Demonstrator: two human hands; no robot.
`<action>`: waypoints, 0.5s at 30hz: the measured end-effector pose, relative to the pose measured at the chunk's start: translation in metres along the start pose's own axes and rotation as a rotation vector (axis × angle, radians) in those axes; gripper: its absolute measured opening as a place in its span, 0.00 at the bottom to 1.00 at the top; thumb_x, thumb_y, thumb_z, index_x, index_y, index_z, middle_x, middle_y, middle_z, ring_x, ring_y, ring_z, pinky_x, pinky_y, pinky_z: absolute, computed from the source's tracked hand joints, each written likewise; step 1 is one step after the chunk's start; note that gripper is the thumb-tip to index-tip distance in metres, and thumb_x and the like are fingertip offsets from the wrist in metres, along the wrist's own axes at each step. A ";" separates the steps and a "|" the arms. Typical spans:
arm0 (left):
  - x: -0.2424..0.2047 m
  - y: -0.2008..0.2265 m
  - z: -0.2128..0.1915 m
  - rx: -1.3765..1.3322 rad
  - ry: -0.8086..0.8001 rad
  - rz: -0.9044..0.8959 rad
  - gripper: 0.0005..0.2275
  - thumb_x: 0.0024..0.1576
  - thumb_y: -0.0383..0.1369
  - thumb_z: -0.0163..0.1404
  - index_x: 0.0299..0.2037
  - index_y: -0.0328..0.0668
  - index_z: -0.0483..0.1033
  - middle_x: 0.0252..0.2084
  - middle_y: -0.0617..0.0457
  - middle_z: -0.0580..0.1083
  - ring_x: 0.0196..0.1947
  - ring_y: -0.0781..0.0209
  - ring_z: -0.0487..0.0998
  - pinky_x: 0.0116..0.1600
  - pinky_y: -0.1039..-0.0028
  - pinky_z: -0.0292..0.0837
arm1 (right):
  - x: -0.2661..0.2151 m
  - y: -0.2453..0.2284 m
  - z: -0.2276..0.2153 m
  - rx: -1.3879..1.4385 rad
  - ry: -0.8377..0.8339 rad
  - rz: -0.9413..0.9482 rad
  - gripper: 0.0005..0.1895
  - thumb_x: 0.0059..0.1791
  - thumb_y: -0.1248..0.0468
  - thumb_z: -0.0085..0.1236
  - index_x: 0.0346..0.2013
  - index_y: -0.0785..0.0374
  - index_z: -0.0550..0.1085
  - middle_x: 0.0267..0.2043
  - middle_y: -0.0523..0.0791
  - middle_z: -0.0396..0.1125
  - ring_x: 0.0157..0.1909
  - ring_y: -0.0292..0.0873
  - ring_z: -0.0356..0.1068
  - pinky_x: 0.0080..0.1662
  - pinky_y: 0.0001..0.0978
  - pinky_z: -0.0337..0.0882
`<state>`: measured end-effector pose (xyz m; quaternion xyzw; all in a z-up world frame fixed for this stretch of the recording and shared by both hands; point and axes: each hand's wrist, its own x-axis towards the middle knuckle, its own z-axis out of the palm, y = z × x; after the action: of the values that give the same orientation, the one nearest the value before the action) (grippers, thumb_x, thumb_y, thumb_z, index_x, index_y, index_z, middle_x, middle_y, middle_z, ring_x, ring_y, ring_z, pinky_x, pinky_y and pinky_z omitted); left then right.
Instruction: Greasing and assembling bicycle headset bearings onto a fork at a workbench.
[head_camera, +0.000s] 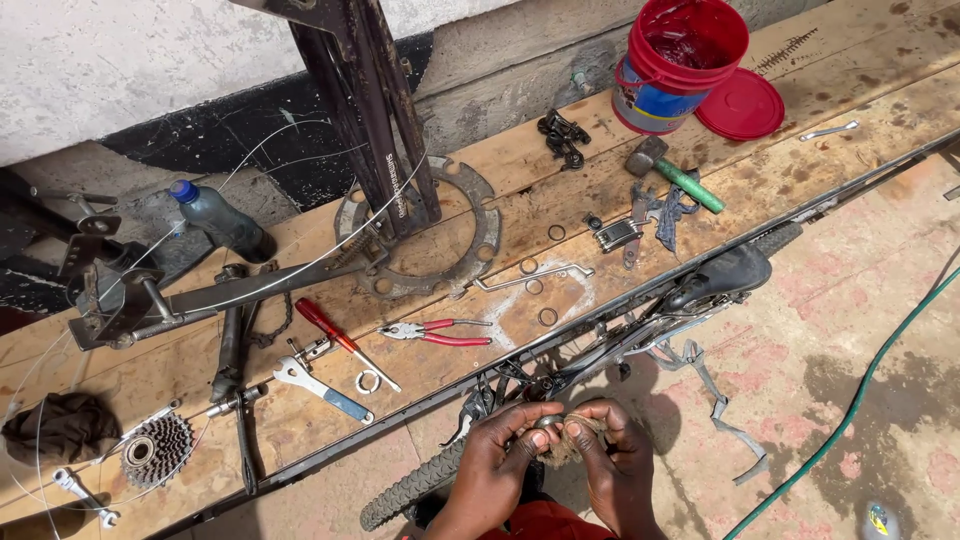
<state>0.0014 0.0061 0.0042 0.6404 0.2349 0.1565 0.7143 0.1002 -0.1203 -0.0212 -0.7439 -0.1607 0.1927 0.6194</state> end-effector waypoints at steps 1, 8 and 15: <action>0.001 0.003 -0.002 0.057 -0.053 0.022 0.11 0.59 0.33 0.48 0.49 0.46 0.80 0.38 0.53 0.78 0.38 0.61 0.80 0.43 0.69 0.75 | 0.003 0.004 -0.004 -0.060 -0.022 -0.068 0.09 0.47 0.59 0.56 0.31 0.61 0.77 0.26 0.44 0.72 0.28 0.41 0.72 0.32 0.37 0.70; 0.007 0.016 -0.017 0.380 -0.268 0.288 0.15 0.56 0.24 0.43 0.52 0.43 0.76 0.45 0.46 0.79 0.43 0.47 0.79 0.47 0.63 0.71 | 0.011 -0.021 -0.010 -0.186 -0.237 -0.327 0.10 0.48 0.60 0.53 0.25 0.60 0.76 0.24 0.42 0.72 0.27 0.39 0.73 0.30 0.31 0.71; 0.006 0.013 0.009 -0.196 0.175 -0.152 0.13 0.56 0.29 0.54 0.50 0.39 0.79 0.31 0.54 0.73 0.28 0.66 0.73 0.35 0.75 0.81 | 0.008 -0.001 0.004 -0.058 0.018 -0.155 0.05 0.46 0.64 0.60 0.33 0.62 0.75 0.30 0.43 0.75 0.31 0.35 0.75 0.32 0.25 0.70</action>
<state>0.0124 0.0038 0.0165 0.5319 0.3278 0.1791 0.7600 0.1051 -0.1125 -0.0215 -0.7484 -0.2175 0.1328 0.6123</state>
